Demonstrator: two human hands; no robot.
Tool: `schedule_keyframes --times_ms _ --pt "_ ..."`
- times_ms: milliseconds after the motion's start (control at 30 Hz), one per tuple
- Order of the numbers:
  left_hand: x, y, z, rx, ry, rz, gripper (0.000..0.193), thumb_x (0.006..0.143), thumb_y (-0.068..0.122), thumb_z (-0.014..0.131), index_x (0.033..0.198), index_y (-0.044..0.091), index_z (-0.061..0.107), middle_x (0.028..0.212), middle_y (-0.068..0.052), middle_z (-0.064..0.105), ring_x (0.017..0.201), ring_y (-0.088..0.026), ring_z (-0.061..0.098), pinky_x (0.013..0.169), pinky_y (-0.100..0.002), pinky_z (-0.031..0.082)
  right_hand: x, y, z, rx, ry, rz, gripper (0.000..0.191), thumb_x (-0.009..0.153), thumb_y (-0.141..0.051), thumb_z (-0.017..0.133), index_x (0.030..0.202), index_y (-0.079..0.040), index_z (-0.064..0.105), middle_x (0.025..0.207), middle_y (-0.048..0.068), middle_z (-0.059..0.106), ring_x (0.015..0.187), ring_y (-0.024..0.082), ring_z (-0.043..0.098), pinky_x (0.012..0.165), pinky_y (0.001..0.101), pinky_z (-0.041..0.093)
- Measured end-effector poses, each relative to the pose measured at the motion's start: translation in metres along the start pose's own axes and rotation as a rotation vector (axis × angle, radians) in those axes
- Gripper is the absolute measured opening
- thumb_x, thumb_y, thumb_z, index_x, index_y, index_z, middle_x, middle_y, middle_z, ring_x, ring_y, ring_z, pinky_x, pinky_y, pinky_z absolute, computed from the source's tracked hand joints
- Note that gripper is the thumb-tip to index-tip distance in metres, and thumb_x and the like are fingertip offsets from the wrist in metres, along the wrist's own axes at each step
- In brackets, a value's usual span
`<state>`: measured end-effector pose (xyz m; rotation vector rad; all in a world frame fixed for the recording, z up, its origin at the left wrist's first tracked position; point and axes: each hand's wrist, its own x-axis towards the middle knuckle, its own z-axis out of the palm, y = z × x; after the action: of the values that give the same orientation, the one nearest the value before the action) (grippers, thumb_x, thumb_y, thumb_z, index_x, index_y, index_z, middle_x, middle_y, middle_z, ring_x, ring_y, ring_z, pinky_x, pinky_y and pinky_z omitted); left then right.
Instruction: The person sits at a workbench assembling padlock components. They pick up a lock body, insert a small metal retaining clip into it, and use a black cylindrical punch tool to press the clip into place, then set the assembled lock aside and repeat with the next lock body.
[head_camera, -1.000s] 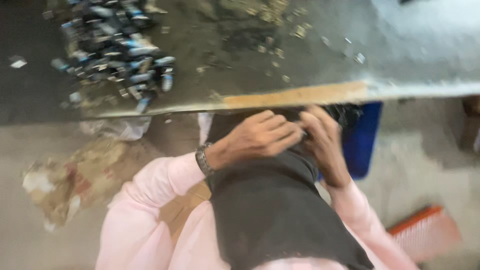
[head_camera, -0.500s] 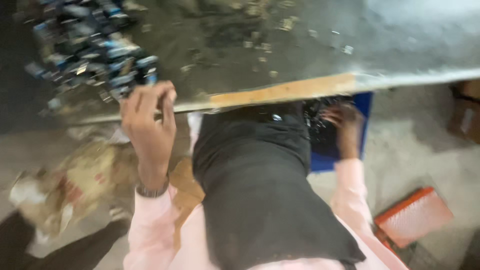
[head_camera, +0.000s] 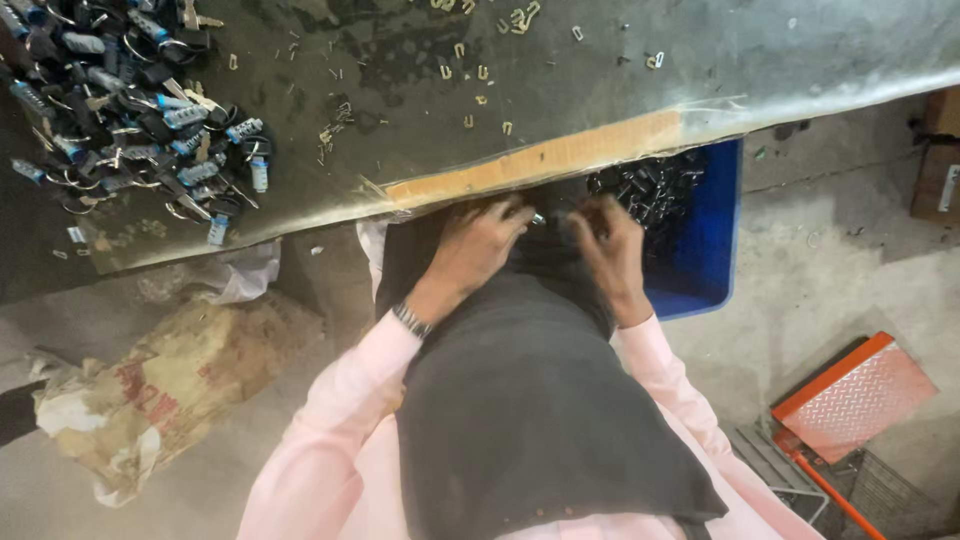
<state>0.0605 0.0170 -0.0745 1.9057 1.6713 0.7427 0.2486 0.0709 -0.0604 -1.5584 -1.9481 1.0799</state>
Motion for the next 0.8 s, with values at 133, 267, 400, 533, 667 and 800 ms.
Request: schedule_keyframes --times_ms 133,267,400,533,667,800 --pt "0.023 -0.008 0.012 0.073 -0.054 0.052 0.023 0.090 0.016 0.066 0.112 0.012 0.072 0.126 -0.009 0.068 0.111 -0.033 0.066 0.096 -0.048 0.048 0.003 -0.002 0.008 -0.105 -0.104 -0.038 0.024 0.085 -0.015 0.082 0.102 -0.005 0.068 0.091 0.009 0.067 0.069 0.020 0.063 0.061 0.0320 0.051" --pt "0.025 -0.007 0.010 -0.003 -0.124 -0.023 0.020 0.088 0.014 0.069 0.106 0.007 0.075 0.116 -0.011 0.069 0.108 -0.035 0.066 0.094 -0.050 0.046 0.003 -0.002 0.017 -0.175 -0.127 -0.125 0.027 0.083 -0.013 0.084 0.103 -0.005 0.068 0.098 0.010 0.065 0.077 0.025 0.066 0.065 0.0351 0.053" --pt "0.019 -0.002 -0.003 -0.265 -0.165 -0.203 0.018 0.085 0.015 0.073 0.101 0.006 0.075 0.096 -0.011 0.073 0.095 -0.032 0.069 0.091 -0.044 0.049 -0.003 0.002 0.016 -0.049 -0.189 -0.052 0.022 0.085 -0.010 0.081 0.104 -0.006 0.070 0.101 0.009 0.065 0.072 0.023 0.066 0.064 0.0351 0.053" --pt "0.008 -0.002 -0.010 -0.568 -0.222 -0.413 0.019 0.085 0.018 0.076 0.099 0.005 0.074 0.086 -0.008 0.074 0.083 -0.021 0.071 0.082 -0.036 0.053 -0.013 0.001 0.000 0.011 -0.204 -0.195 0.028 0.084 -0.005 0.082 0.110 -0.005 0.071 0.102 0.010 0.066 0.083 0.024 0.068 0.069 0.0328 0.056" --pt "0.000 -0.007 0.001 -0.936 -0.192 -0.424 0.024 0.090 0.022 0.075 0.103 0.002 0.070 0.092 -0.002 0.073 0.086 -0.009 0.068 0.081 -0.029 0.053 -0.017 0.000 -0.011 0.017 -0.157 -0.300 0.032 0.083 -0.004 0.082 0.114 -0.007 0.074 0.105 0.008 0.069 0.091 0.023 0.071 0.076 0.0309 0.057" --pt "-0.009 -0.015 0.013 -1.154 -0.313 -0.520 0.027 0.095 0.026 0.070 0.109 0.003 0.071 0.091 0.002 0.068 0.080 -0.006 0.061 0.072 -0.026 0.053 -0.014 0.004 -0.011 0.067 -0.151 -0.265 0.034 0.084 -0.005 0.083 0.117 -0.009 0.075 0.104 0.007 0.070 0.090 0.020 0.071 0.077 0.0303 0.058"
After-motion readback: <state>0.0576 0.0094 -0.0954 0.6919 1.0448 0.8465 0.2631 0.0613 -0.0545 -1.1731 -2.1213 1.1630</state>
